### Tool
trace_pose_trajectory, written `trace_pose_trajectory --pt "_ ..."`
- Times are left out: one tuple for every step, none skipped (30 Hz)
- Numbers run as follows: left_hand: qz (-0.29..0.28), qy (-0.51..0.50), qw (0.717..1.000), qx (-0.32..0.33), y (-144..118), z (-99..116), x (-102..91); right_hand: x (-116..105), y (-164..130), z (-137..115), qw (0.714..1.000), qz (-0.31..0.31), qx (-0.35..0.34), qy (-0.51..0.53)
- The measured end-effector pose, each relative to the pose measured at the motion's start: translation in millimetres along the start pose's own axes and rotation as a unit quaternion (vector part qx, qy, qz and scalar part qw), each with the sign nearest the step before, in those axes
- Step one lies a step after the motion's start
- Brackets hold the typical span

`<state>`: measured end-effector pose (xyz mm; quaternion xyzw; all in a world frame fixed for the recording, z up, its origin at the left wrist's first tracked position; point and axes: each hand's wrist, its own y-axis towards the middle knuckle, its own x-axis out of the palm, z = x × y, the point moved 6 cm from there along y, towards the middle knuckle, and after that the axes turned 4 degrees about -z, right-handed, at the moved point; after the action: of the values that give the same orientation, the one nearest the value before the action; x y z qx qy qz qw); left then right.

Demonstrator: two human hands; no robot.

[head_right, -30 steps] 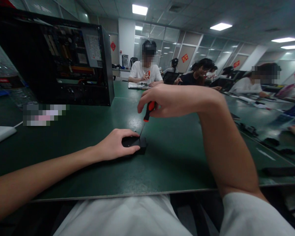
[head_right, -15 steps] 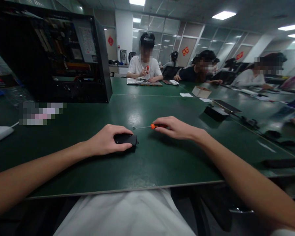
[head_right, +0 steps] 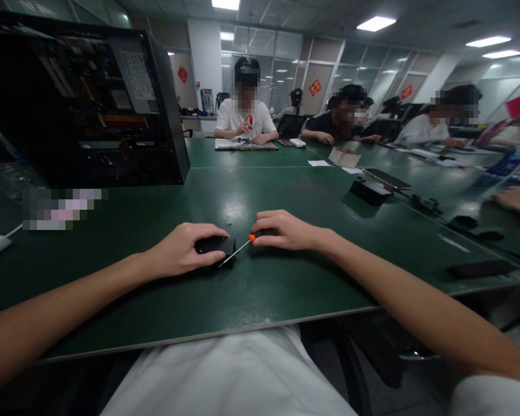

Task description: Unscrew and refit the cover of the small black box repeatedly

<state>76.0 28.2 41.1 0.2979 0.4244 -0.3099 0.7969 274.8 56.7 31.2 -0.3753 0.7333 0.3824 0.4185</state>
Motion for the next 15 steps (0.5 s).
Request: trace_pose_trajectory --pt "0.0 -0.007 1.0 0.0 0.2 0.2 -0.3 -0.5 -0.2 0.2 1.0 0.001 0.001 -0.006" --pt "-0.001 -0.013 1.0 0.0 0.2 0.6 -0.5 -1.0 -0.4 0.3 1.0 0.002 0.003 -0.014" --pt "-0.003 -0.017 1.0 0.002 0.2 1.3 -0.3 -1.5 -0.6 0.2 1.0 0.004 0.005 -0.024" --pt "-0.005 -0.017 1.0 0.003 0.0 2.0 -0.1 -2.0 -0.8 -0.1 0.999 0.007 0.008 -0.037" --pt "-0.005 -0.013 1.0 0.002 -0.4 2.7 0.1 -2.4 -0.9 -0.4 0.999 0.009 0.011 -0.052" --pt "-0.004 -0.008 1.0 0.0 -0.8 3.3 0.3 -2.6 -0.9 -0.9 0.998 0.011 0.014 -0.067" --pt "0.001 -0.003 1.0 -0.004 -1.2 3.7 0.2 -2.6 -0.5 -1.3 0.996 0.012 0.016 -0.082" --pt "0.008 0.0 1.0 -0.01 -1.7 4.0 -0.2 -2.0 0.2 -1.5 0.995 0.011 0.02 -0.093" --pt "0.014 0.0 1.0 -0.015 -2.1 4.3 -0.6 -1.0 1.4 -1.4 0.994 0.009 0.024 -0.102" --pt "0.018 -0.003 1.0 -0.019 -2.4 4.7 -0.8 0.2 3.2 -0.9 0.994 0.007 0.03 -0.107" --pt "0.02 -0.006 1.0 -0.021 -2.5 5.2 -0.8 1.6 5.4 -0.3 0.993 0.006 0.035 -0.109" --pt "0.02 -0.008 1.0 -0.022 -2.6 5.8 -0.9 3.0 7.9 0.3 0.993 0.006 0.039 -0.11" --pt "0.019 -0.007 1.0 -0.023 -2.6 6.3 -0.8 4.3 10.6 1.0 0.993 0.008 0.043 -0.112" --pt "0.017 -0.004 1.0 -0.025 -2.7 6.7 -0.8 5.4 13.3 1.4 0.992 0.01 0.044 -0.114" --pt "0.016 0.001 0.999 -0.028 -2.7 6.9 -1.0 6.5 15.8 1.6 0.992 0.011 0.043 -0.118"
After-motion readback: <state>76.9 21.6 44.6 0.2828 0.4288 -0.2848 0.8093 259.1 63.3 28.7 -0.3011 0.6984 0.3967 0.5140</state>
